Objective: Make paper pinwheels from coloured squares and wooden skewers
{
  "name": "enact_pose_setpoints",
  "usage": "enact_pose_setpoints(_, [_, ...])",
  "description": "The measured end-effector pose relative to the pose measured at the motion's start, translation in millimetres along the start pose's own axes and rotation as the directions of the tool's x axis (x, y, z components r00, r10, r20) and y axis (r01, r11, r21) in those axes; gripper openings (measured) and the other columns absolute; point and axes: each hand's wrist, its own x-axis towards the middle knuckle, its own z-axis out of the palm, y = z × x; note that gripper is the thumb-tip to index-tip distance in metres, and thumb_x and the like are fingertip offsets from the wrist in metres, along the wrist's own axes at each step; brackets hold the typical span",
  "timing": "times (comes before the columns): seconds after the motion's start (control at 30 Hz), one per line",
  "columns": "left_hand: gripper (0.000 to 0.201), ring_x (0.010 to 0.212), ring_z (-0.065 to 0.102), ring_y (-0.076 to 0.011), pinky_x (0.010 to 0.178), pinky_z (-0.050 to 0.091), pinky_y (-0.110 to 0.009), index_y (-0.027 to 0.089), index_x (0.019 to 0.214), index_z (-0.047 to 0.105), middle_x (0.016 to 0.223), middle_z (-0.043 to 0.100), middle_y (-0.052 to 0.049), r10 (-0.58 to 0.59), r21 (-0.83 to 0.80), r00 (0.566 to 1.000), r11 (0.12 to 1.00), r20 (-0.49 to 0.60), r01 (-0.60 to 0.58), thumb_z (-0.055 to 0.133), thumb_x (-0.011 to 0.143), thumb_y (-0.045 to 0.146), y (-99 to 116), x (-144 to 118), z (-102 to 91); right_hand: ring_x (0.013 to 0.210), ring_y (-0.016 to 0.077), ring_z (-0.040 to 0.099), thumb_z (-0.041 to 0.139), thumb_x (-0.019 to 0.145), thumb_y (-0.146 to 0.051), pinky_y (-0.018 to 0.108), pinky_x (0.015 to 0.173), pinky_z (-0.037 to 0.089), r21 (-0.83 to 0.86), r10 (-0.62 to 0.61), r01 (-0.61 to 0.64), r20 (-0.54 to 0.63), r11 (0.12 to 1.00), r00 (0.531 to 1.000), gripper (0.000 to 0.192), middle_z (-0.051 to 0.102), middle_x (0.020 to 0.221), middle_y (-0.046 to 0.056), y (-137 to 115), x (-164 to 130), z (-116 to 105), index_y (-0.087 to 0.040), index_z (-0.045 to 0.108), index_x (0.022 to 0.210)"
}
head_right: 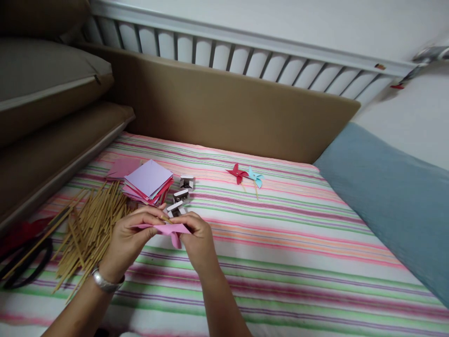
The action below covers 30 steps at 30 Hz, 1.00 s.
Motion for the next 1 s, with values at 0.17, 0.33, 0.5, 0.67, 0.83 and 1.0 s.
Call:
enact_pose_setpoints(0.17, [0.005,0.081,0.063,-0.0171,0.100,0.040,-0.045,0.020,0.072,0.070,0.080,0.068,-0.004,-0.010,-0.017,1.000,1.000,-0.002,0.010,0.066,0.073,0.017,1,0,-0.1,0.073,0.0161,0.056,0.054,0.059,-0.006,0.028,0.069,0.044,-0.009,-0.002,0.002,-0.013,1.000,1.000,0.031,0.062,0.075,0.001,-1,-2,2,-0.026,0.073,0.074])
enact_pose_setpoints(0.33, [0.005,0.081,0.063,-0.0179,0.099,0.041,-0.044,0.020,0.071,0.070,0.079,0.068,-0.004,-0.024,-0.004,1.000,1.000,-0.015,0.024,0.066,0.074,0.019,1,0,-0.1,0.074,0.0165,0.057,0.054,0.061,-0.005,0.028,0.070,0.044,-0.019,-0.034,0.033,-0.013,0.999,0.999,0.030,0.063,0.076,0.001,0,-2,3,-0.025,0.073,0.074])
enact_pose_setpoints(0.5, [0.005,0.082,0.063,-0.0175,0.100,0.041,-0.044,0.020,0.071,0.069,0.080,0.068,-0.004,-0.028,0.013,1.000,1.000,-0.007,0.028,0.065,0.074,0.019,-1,1,-0.6,0.075,0.0163,0.058,0.057,0.065,-0.007,0.028,0.072,0.045,-0.028,-0.052,0.052,-0.011,0.998,0.999,0.025,0.064,0.077,0.001,3,0,4,-0.025,0.072,0.076])
enact_pose_setpoints(0.67, [0.004,0.085,0.063,-0.0185,0.095,0.045,-0.040,0.021,0.071,0.067,0.081,0.068,-0.003,-0.035,0.062,0.999,0.997,-0.014,0.036,0.065,0.074,0.020,-4,-1,-4.8,0.071,0.0158,0.057,0.058,0.067,-0.010,0.027,0.069,0.045,-0.028,-0.066,0.065,-0.027,0.998,0.997,0.019,0.062,0.071,0.001,1,1,8,-0.022,0.072,0.071])
enact_pose_setpoints(0.83, [0.002,0.086,0.064,-0.0197,0.087,0.050,-0.032,0.024,0.072,0.068,0.082,0.069,-0.001,-0.023,0.147,0.999,0.989,-0.033,0.028,0.068,0.071,0.025,-11,-2,-10.6,0.067,0.0142,0.054,0.058,0.067,-0.011,0.025,0.065,0.043,-0.031,-0.074,0.072,-0.046,0.997,0.996,0.017,0.057,0.066,-0.001,0,2,12,-0.022,0.071,0.067])
enact_pose_setpoints(1.0, [0.008,0.090,0.063,-0.0204,0.083,0.051,-0.028,0.023,0.074,0.069,0.084,0.069,-0.001,-0.093,0.135,0.994,0.986,-0.054,0.100,0.070,0.068,0.028,-20,0,-10.8,0.065,0.0126,0.052,0.059,0.068,-0.013,0.022,0.061,0.042,-0.041,-0.071,0.069,-0.056,0.997,0.996,0.015,0.054,0.065,-0.001,-1,3,10,-0.021,0.071,0.068])
